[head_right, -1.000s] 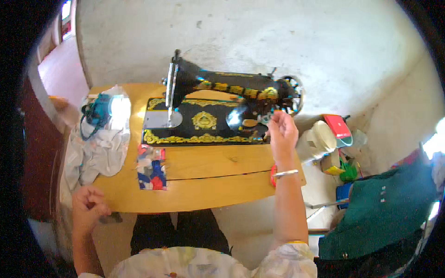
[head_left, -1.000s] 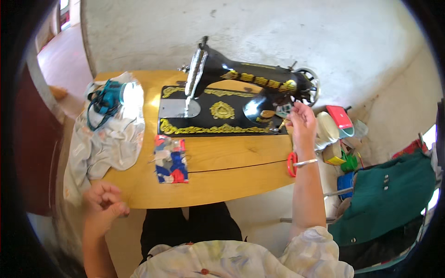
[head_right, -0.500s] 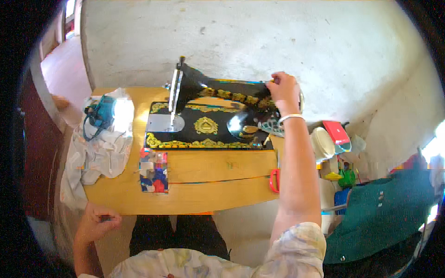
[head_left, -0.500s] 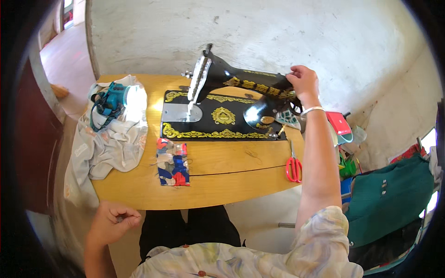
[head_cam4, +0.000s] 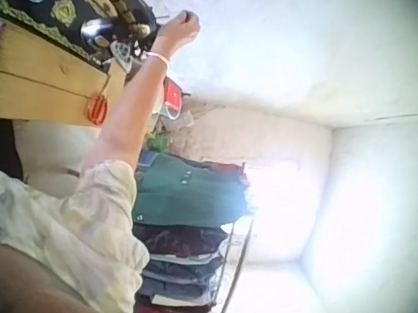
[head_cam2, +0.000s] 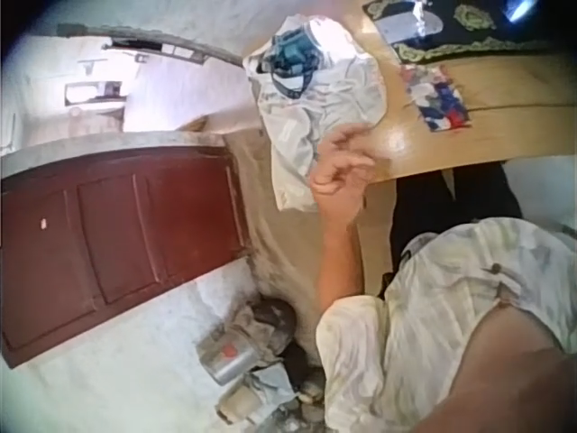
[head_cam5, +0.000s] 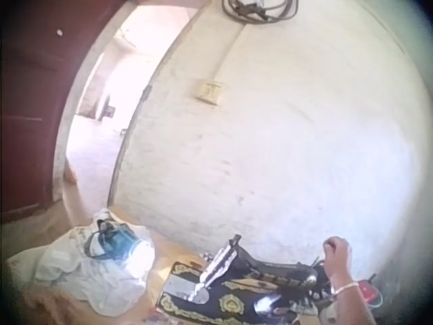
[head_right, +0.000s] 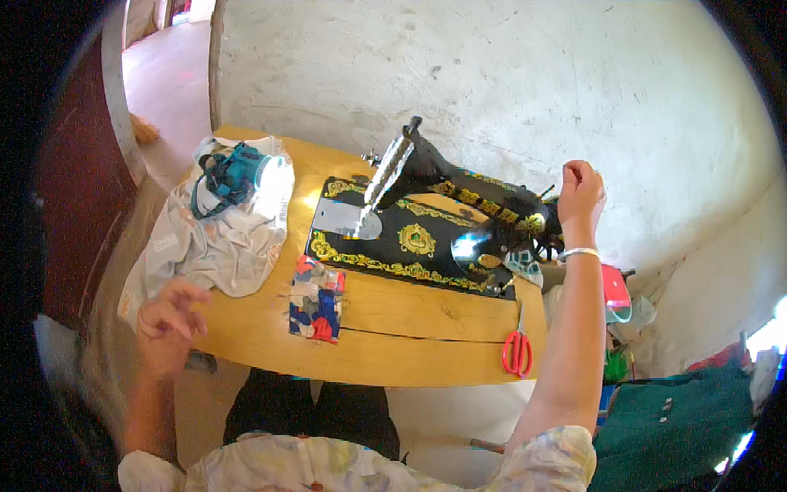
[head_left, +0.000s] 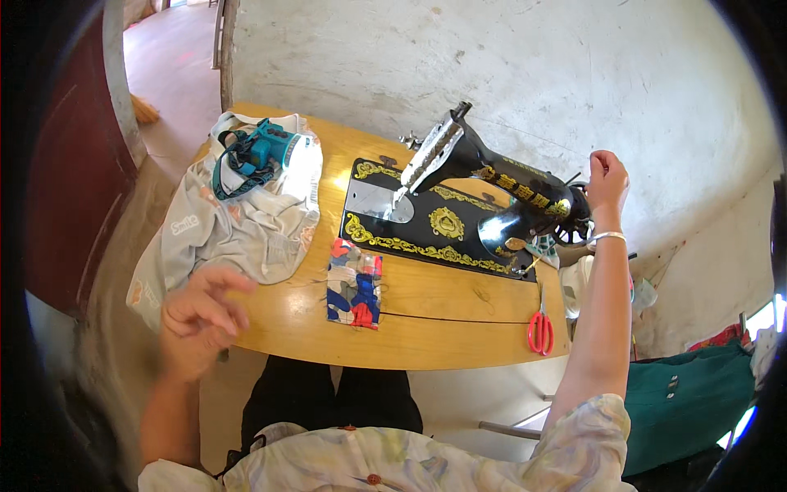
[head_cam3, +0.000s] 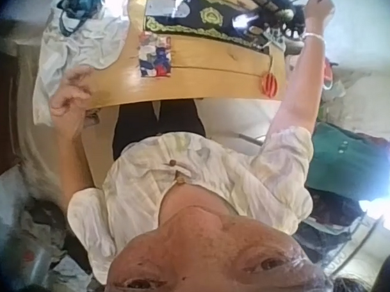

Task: The recorder is performing maintenance on a vintage sewing machine, including inspecting the drive belt and using a headlamp to see the internal mechanical components.

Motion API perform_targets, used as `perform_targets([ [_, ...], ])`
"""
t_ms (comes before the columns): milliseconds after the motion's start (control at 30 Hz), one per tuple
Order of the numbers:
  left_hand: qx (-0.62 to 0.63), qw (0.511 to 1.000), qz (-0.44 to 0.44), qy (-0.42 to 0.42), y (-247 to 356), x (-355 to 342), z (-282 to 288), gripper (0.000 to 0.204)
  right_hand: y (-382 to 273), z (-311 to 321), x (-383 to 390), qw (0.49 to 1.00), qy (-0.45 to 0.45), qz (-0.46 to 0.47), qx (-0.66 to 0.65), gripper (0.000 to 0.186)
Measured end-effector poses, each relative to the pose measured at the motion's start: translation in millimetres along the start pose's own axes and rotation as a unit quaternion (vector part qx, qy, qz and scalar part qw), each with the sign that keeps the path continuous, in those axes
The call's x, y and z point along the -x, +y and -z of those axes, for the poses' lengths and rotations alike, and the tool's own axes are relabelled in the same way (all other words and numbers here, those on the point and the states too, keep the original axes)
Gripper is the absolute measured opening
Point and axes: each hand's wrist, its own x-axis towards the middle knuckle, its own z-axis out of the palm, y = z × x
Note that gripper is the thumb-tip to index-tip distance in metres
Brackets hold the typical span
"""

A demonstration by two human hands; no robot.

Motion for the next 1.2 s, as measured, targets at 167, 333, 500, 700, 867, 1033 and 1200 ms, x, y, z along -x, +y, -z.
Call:
perform_targets([
  [167,0.177,0.981,-0.060,0.049,9.7,-27.3,-10.3,0.016,-13.0,16.4,-13.3,0.974,0.020,0.158,0.162,0.008],
  [333,0.252,0.965,-0.033,-0.065,10.7,-70.1,-2.7,0.016,-16.0,45.9,-37.4,0.955,-0.074,0.269,0.100,0.013],
  [500,0.169,0.981,-0.075,0.064,12.4,-114.7,3.3,0.011,-25.7,81.5,-67.0,0.933,-0.002,0.320,0.166,0.010],
  [700,-0.035,0.995,0.072,-0.053,-23.9,-117.7,-32.2,0.006,-8.7,117.8,-79.5,0.940,0.063,0.241,0.233,0.010],
  [867,-0.137,0.989,0.011,0.044,-27.8,-118.0,7.7,0.002,-22.9,101.5,-49.1,0.956,0.030,0.254,0.143,0.008],
  [1033,-0.095,0.979,0.051,0.174,-0.7,-87.3,61.8,0.001,-59.1,67.2,-32.2,0.952,0.000,0.302,0.040,0.008],
  [1200,-0.129,0.976,0.176,0.028,5.6,-58.5,82.4,0.004,-63.3,55.8,-42.5,0.946,0.019,0.320,0.052,0.010],
])
